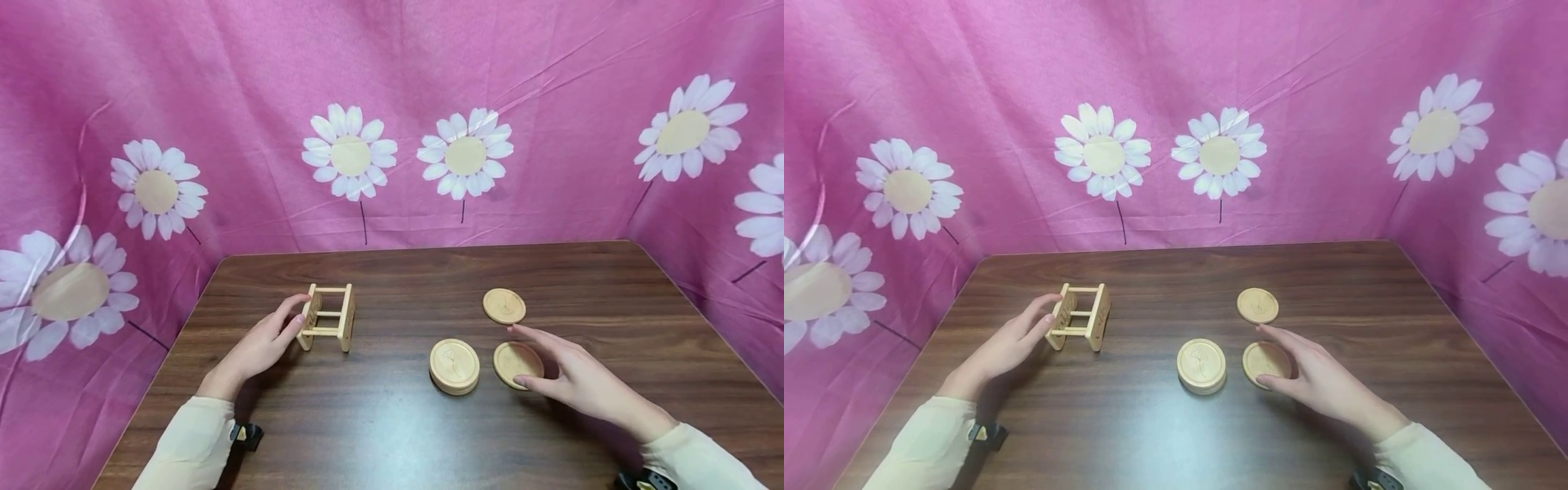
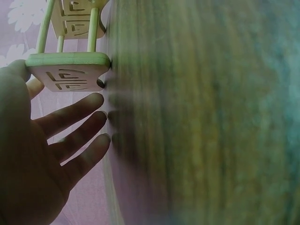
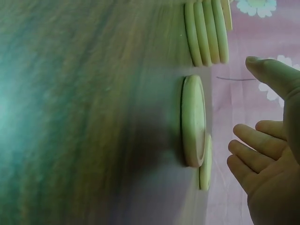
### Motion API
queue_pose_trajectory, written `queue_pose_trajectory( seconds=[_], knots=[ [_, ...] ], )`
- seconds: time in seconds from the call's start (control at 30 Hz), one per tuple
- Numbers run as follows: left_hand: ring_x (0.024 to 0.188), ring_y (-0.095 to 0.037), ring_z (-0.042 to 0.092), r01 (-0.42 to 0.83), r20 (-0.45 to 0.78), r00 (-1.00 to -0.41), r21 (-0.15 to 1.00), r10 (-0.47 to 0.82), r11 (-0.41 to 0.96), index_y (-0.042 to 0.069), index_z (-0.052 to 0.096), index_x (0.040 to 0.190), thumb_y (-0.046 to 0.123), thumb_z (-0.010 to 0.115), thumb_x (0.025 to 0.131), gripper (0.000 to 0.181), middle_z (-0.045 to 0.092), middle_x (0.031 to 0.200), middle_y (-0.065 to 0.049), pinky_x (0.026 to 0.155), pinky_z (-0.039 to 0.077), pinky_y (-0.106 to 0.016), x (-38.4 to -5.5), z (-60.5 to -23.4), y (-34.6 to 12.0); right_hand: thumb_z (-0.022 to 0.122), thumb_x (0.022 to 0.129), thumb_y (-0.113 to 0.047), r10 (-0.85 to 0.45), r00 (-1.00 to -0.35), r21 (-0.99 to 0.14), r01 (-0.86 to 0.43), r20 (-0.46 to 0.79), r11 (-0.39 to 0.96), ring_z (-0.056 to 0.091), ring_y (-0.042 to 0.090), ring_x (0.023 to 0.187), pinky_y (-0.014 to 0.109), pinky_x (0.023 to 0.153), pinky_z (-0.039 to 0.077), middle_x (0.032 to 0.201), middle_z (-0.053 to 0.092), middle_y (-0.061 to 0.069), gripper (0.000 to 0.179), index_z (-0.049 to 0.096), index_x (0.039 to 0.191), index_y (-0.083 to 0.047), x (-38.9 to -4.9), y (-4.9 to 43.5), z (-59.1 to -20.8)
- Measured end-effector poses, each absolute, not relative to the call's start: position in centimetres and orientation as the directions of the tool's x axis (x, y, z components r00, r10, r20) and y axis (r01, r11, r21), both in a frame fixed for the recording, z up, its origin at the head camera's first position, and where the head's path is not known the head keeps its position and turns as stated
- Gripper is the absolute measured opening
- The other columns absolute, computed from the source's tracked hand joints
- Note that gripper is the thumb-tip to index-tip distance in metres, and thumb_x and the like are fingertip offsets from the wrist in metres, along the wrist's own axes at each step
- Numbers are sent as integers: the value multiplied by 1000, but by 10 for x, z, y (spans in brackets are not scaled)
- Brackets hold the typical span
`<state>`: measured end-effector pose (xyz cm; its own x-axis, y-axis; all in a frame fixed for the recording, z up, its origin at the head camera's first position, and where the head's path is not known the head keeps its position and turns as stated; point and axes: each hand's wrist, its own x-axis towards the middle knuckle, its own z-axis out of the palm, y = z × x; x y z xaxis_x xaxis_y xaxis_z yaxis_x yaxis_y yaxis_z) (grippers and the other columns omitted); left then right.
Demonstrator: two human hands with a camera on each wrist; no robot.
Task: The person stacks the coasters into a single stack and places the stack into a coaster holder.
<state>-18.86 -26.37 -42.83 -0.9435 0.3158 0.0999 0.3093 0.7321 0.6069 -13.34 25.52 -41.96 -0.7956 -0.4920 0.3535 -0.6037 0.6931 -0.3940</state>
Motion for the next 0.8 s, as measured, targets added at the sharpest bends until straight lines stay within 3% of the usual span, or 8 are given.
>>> queue_pose_trajectory(
  seconds=[0.2,0.43,0.8],
  knots=[
    [113,-23,58,307,97,-944,606,314,734,31,35,143,42,39,101,43,62,122,-6,97,42,-51,-188,-427,-263,81,76,-33,-490,-799,-417,-601,349,682,49,7,123,3,101,21,131,58,4,72,50,137,-11,-132,260,-423],
    [114,-24,58,306,99,-945,606,312,734,31,35,143,41,40,101,43,62,123,-7,97,42,-52,-188,-427,-263,82,73,-40,-484,-823,-392,-568,298,724,53,19,119,1,100,17,133,56,6,82,44,141,-15,-129,266,-434],
    [113,-25,59,314,106,-942,604,317,732,29,36,143,38,41,102,42,63,122,-8,95,42,-53,-187,-426,-263,86,68,-26,-486,-814,-389,-579,318,716,56,27,114,0,100,15,128,58,11,85,45,138,-3,-127,266,-445]
  ],
)
